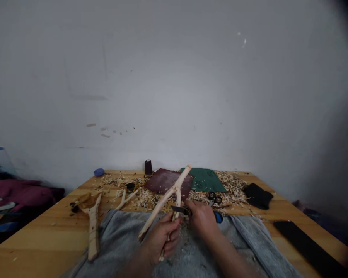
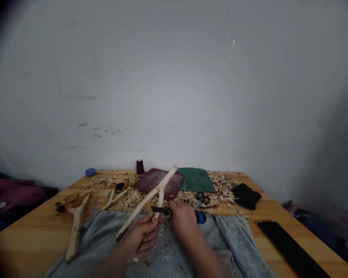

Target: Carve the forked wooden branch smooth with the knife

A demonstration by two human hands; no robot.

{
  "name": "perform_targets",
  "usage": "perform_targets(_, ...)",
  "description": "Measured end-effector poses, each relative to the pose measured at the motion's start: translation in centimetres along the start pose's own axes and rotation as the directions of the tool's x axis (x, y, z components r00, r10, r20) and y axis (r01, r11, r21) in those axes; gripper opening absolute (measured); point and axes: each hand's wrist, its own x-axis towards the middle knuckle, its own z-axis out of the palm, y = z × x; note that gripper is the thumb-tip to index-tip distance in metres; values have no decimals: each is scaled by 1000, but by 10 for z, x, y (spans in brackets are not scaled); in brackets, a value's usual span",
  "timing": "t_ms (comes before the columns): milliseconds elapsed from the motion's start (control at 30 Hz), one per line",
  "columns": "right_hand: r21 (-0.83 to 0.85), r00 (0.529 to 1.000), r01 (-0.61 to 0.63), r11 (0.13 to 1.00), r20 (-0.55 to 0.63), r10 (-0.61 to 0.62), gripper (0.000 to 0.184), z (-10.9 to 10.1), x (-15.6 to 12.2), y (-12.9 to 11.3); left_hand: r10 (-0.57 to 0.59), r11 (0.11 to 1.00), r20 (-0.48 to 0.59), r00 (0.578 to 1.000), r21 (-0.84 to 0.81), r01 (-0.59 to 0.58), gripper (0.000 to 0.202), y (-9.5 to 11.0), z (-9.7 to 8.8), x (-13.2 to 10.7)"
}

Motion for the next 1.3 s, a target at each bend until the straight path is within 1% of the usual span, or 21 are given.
perform_targets(67,-4,1000,2,1000,4,-2,29,1,-1,-4,-1,1000,16,1000,3,1,31,-1,-2,1)
perform_targets(133,-17,999,-39,999,5,39,34,4,1,-2,-13,1000,38,999,4,13,31,-2,-3,2)
perform_targets(200,-40,995,-102,994,0,102,41,5,4,6,-33,999,57,998,11,32,33,-2,-3,2)
perform_targets(267,-54,986,-164,985,-12,163,43,7,8,18,-47,999,69,997,17,46,34,-3,-1,1)
perform_targets(333,-38,983,-182,983,-26,181,44,8,10,26,-46,999,69,997,25,44,34,-4,1,0)
perform_targets(433,15,992,-124,992,-33,124,43,10,8,22,-22,998,31,999,57,20,35,-4,4,0)
perform_targets(533,45,1000,-30,999,-5,31,35,10,2,5,-27,996,-53,998,89,31,39,-1,6,-1)
perform_targets(600,44,1000,-11,999,17,10,29,10,0,-4,-32,995,-84,996,92,40,42,1,6,-1)
perform_targets(700,4,999,-51,999,20,51,33,9,1,-3,-45,996,-67,997,69,49,43,1,3,0)
perform_targets(800,-43,993,-115,992,-14,115,40,8,6,10,-78,997,19,997,26,78,38,-3,-1,2)
perform_targets(900,-61,985,-169,984,-36,167,39,8,9,22,-83,997,67,994,9,83,37,-6,-3,3)
perform_targets(967,-45,984,-178,983,-39,176,37,8,9,23,-66,997,50,997,28,65,38,-6,-1,2)
perform_targets(1033,-28,991,-133,991,-39,132,36,9,7,19,-43,996,-5,999,73,43,40,-5,2,1)
perform_targets(1100,-26,997,-71,997,-27,70,34,10,4,10,-36,991,-70,997,123,45,43,-3,5,0)
perform_targets(1167,-32,999,-45,999,3,45,33,11,2,3,-40,986,-112,993,155,57,44,-2,7,-1)
perform_targets(1233,-47,998,-52,998,15,53,33,11,2,0,-46,983,-118,992,169,66,44,-1,6,-1)
perform_targets(1300,-73,998,-70,995,-5,69,35,11,2,1,-60,984,-91,994,160,75,44,-1,5,0)
